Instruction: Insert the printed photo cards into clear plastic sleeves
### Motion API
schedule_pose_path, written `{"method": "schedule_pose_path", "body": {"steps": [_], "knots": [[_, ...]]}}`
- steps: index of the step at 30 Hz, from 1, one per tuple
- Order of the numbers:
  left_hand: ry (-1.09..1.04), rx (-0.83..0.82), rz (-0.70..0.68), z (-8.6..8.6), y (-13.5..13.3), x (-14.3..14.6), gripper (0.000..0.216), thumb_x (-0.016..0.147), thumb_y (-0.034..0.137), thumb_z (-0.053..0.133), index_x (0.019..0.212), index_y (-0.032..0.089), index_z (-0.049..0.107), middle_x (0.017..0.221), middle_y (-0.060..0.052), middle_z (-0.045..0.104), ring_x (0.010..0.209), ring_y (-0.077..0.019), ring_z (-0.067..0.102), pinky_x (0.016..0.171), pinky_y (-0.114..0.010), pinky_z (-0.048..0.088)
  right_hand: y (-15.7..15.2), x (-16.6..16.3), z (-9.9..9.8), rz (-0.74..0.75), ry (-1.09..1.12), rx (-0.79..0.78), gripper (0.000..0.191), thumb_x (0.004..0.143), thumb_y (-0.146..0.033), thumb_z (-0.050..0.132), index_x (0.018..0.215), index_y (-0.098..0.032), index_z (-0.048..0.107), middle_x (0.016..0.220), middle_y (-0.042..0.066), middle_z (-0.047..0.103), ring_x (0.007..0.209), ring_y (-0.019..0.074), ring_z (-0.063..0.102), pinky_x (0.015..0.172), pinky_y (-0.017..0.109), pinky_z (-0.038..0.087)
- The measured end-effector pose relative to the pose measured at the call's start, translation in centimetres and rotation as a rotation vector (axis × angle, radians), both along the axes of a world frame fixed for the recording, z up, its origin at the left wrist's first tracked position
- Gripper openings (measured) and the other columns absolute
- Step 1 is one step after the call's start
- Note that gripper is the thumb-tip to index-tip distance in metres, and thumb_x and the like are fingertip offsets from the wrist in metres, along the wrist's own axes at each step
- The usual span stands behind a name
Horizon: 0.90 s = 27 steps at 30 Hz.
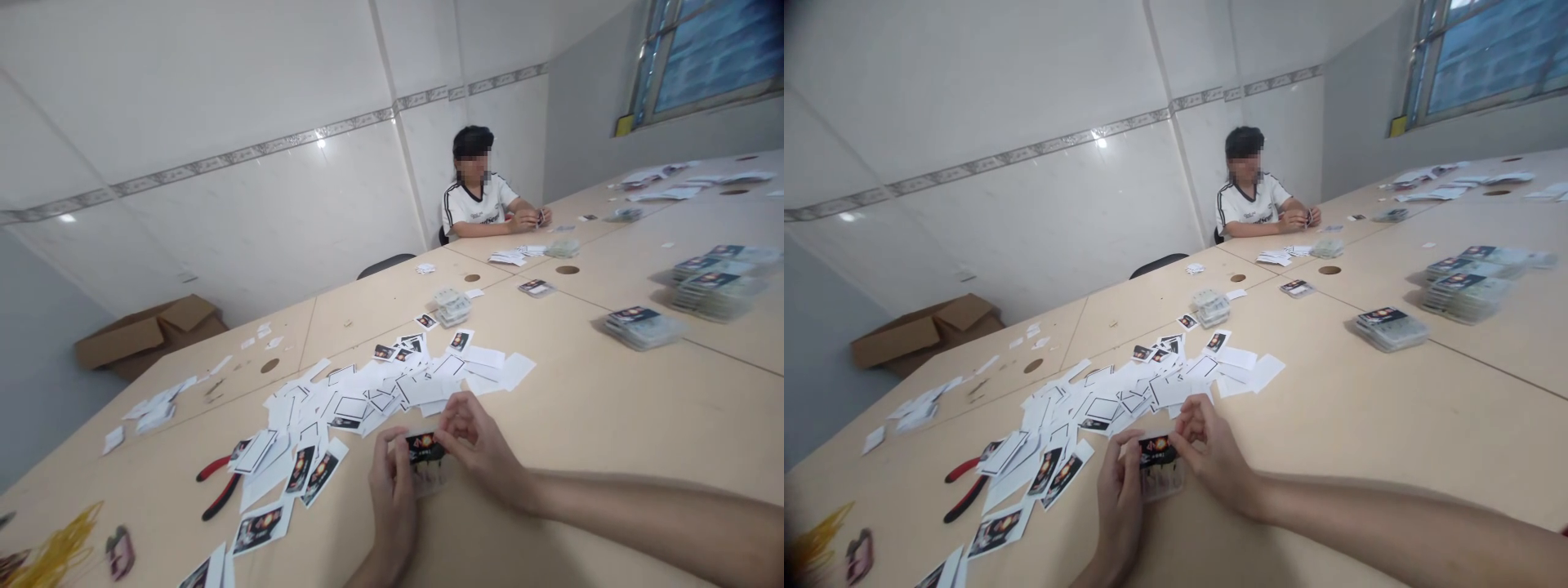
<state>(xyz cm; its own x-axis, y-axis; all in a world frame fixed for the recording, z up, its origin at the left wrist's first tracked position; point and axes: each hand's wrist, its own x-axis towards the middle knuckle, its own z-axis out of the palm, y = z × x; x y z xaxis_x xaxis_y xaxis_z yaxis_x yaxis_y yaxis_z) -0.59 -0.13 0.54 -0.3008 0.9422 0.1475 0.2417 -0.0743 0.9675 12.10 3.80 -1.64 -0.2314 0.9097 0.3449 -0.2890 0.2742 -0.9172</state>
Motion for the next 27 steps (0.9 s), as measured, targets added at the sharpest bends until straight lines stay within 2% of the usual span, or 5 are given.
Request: {"method": "schedule_pose_path", "body": {"steps": [8, 18, 23, 27], "knots": [[-0.099, -0.028, 0.049, 0.88, 0.18, 0.68, 0.028, 0.07, 0.045, 0.049, 0.079, 0.018, 0.048, 0.055, 0.002, 0.058, 0.048, -0.0138, 0.054, 0.044, -0.021, 0.04, 0.46, 0.18, 0.09, -0.03, -0.046, 0.05, 0.02, 0.075, -0.025, 0.051, 0.088, -0.022, 0.035, 0.081, -0.001, 0.046, 0.056, 0.007, 0.05, 0.056, 0.023, 0.042], [-0.1, -0.052, 0.027, 0.77, 0.12, 0.66, 0.028, 0.069, 0.046, 0.049, 0.077, 0.019, 0.048, 0.049, 0.005, 0.052, 0.044, -0.0106, 0.047, 0.043, -0.019, 0.037, 0.42, 0.59, 0.05, -0.019, -0.12, 0.066, 0.019, 0.075, -0.017, 0.05, 0.088, -0.022, 0.036, 0.06, -0.006, 0.044, 0.054, 0.0083, 0.047, 0.055, 0.022, 0.038], [-0.069, -0.036, 0.03, 0.7, 0.07, 0.81, 0.026, 0.071, 0.043, 0.048, 0.079, 0.018, 0.048, 0.053, 0.004, 0.054, 0.045, -0.0097, 0.046, 0.041, -0.017, 0.034, 0.26, 0.78, 0.35, 0.002, -0.056, 0.029, 0.02, 0.074, -0.018, 0.051, 0.087, -0.022, 0.036, 0.075, -0.003, 0.045, 0.053, 0.0061, 0.045, 0.053, 0.022, 0.038], [-0.072, -0.053, 0.02, 0.53, 0.01, 0.78, 0.026, 0.073, 0.044, 0.045, 0.08, 0.019, 0.047, 0.052, 0.004, 0.054, 0.045, -0.0103, 0.047, 0.041, -0.017, 0.035, 0.27, 0.9, 0.39, 0.021, -0.022, 0.008, 0.021, 0.074, -0.02, 0.052, 0.086, -0.023, 0.035, 0.079, -0.002, 0.045, 0.05, 0.0051, 0.043, 0.048, 0.021, 0.036]]}}
